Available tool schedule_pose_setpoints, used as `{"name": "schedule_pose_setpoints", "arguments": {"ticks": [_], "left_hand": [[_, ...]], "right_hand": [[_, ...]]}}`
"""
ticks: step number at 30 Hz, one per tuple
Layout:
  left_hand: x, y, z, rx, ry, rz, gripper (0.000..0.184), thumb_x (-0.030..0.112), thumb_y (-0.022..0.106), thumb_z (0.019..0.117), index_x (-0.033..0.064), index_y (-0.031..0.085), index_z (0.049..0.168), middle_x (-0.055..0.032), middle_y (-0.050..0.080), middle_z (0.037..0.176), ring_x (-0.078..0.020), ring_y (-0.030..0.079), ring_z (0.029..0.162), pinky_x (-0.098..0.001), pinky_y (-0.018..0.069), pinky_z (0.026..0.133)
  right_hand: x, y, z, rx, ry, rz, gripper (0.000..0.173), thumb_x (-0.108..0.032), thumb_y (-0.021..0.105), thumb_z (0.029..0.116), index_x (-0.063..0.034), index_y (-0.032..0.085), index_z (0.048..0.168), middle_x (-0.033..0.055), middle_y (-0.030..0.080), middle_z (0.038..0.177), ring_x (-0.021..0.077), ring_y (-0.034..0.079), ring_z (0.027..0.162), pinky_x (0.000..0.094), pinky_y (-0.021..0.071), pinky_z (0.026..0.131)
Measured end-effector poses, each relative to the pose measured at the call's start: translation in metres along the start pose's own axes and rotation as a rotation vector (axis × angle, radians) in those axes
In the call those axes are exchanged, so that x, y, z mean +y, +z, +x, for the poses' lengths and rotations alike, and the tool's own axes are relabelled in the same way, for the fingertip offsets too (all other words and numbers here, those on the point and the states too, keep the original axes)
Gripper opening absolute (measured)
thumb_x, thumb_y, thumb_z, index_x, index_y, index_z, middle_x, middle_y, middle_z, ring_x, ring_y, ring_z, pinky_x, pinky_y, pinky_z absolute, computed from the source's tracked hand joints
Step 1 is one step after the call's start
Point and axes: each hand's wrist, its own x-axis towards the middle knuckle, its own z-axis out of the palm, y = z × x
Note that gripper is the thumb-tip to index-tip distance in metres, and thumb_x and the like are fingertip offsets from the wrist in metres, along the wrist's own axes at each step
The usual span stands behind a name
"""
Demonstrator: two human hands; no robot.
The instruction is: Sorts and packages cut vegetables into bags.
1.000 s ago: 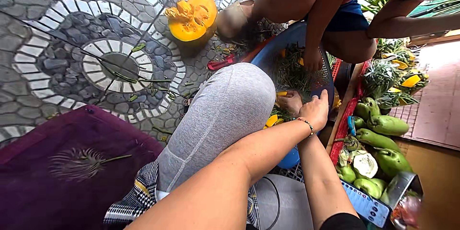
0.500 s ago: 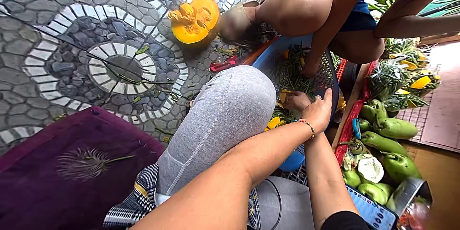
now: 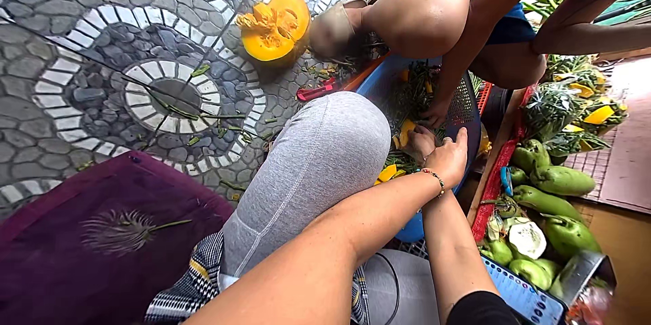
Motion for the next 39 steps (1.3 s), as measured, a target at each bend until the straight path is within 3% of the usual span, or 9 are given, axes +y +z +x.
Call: {"name": "schedule_pose_setpoints", "arguments": {"ticks": [4,8,15,19,23,26,31,34,39], "left_hand": [[-0.003,0.001,0.001,0.003,0.001,0.008,0.078,-0.002,0.053,0.1016,0.01,0.01,0.166,-0.0289,0.051,0.143,-0.0414,0.066,0.114,-0.0526,0.0559,0.095],[0.0,-0.001,0.002,0.0,-0.009,0.008,0.076,0.0,0.05,0.1036,0.0102,0.009,0.166,-0.0282,0.05,0.145,-0.0409,0.066,0.115,-0.0526,0.0557,0.095],[0.002,-0.002,0.001,0.004,-0.019,0.028,0.07,0.004,0.048,0.1062,0.0117,0.012,0.166,-0.0273,0.051,0.143,-0.0416,0.065,0.117,-0.0541,0.0554,0.095],[0.0,0.001,0.0,-0.018,-0.011,0.037,0.074,0.0,0.05,0.1036,0.0101,0.011,0.165,-0.0279,0.052,0.143,-0.041,0.066,0.115,-0.0527,0.056,0.095],[-0.002,0.0,0.002,-0.022,-0.019,-0.001,0.071,0.001,0.051,0.1036,0.0092,0.016,0.165,-0.0276,0.051,0.145,-0.0414,0.065,0.117,-0.0531,0.055,0.096],[-0.002,-0.002,0.004,0.008,0.001,0.065,0.048,0.009,0.052,0.1065,0.0019,0.04,0.153,-0.0255,0.057,0.137,-0.04,0.065,0.117,-0.0539,0.055,0.096],[0.005,-0.011,0.006,0.073,0.033,-0.009,0.031,0.014,0.052,0.1068,-0.0011,0.062,0.131,-0.0241,0.063,0.125,-0.0395,0.064,0.117,-0.057,0.054,0.095],[0.012,-0.025,0.004,0.103,0.061,-0.038,0.028,0.01,0.049,0.1073,-0.0041,0.065,0.125,-0.0252,0.065,0.123,-0.0389,0.064,0.118,-0.0554,0.0531,0.096],[0.021,-0.037,-0.008,0.167,0.049,-0.152,0.029,0.009,0.047,0.1085,-0.0077,0.063,0.126,-0.029,0.067,0.119,-0.0416,0.066,0.115,-0.0574,0.0516,0.096]], "right_hand": [[0.009,0.007,0.009,0.06,-0.002,0.024,0.041,-0.02,0.062,0.1041,-0.0045,0.054,0.141,0.0227,0.065,0.116,0.026,0.069,0.08,0.0419,0.0603,0.071],[0.003,0.005,0.006,0.09,-0.014,-0.071,0.046,-0.026,0.066,0.1021,0.0032,0.054,0.136,0.0246,0.067,0.111,0.0303,0.07,0.084,0.0465,0.0599,0.078],[-0.057,0.001,-0.059,-0.01,0.335,0.157,0.05,0.002,0.043,0.1072,-0.0049,0.033,0.156,0.0176,0.051,0.143,0.0222,0.059,0.113,0.0336,0.0484,0.098],[0.011,0.005,-0.003,-0.054,0.077,0.439,0.053,0.006,0.058,0.0989,0.0002,0.039,0.148,0.0199,0.059,0.12,0.0196,0.068,0.086,0.0301,0.06,0.075],[0.001,0.018,-0.007,-0.006,0.13,0.524,0.055,0.006,0.057,0.0988,-0.0031,0.038,0.149,0.0198,0.056,0.128,0.0228,0.067,0.096,0.0333,0.0601,0.081],[-0.002,0.006,-0.008,-0.046,0.109,0.261,0.058,0.003,0.053,0.1019,-0.0074,0.033,0.156,0.0221,0.06,0.123,0.0256,0.068,0.092,0.0381,0.0596,0.079],[-0.005,-0.083,-0.092,-0.023,-0.323,-0.236,0.028,-0.005,0.048,0.1062,0.01,0.056,0.129,0.0215,0.065,0.115,0.0203,0.063,0.103,0.0372,0.0505,0.094],[-0.004,-0.128,-0.135,-0.144,-0.459,-0.174,0.016,-0.004,0.058,0.0974,0.0023,0.069,0.108,0.0044,0.071,0.093,0.0081,0.069,0.084,0.0282,0.0598,0.081],[-0.003,-0.053,-0.183,-0.23,-0.368,-0.107,0.021,-0.004,0.064,0.0953,0.0041,0.063,0.115,0.0069,0.072,0.096,0.0083,0.07,0.087,0.0272,0.0584,0.082]]}}
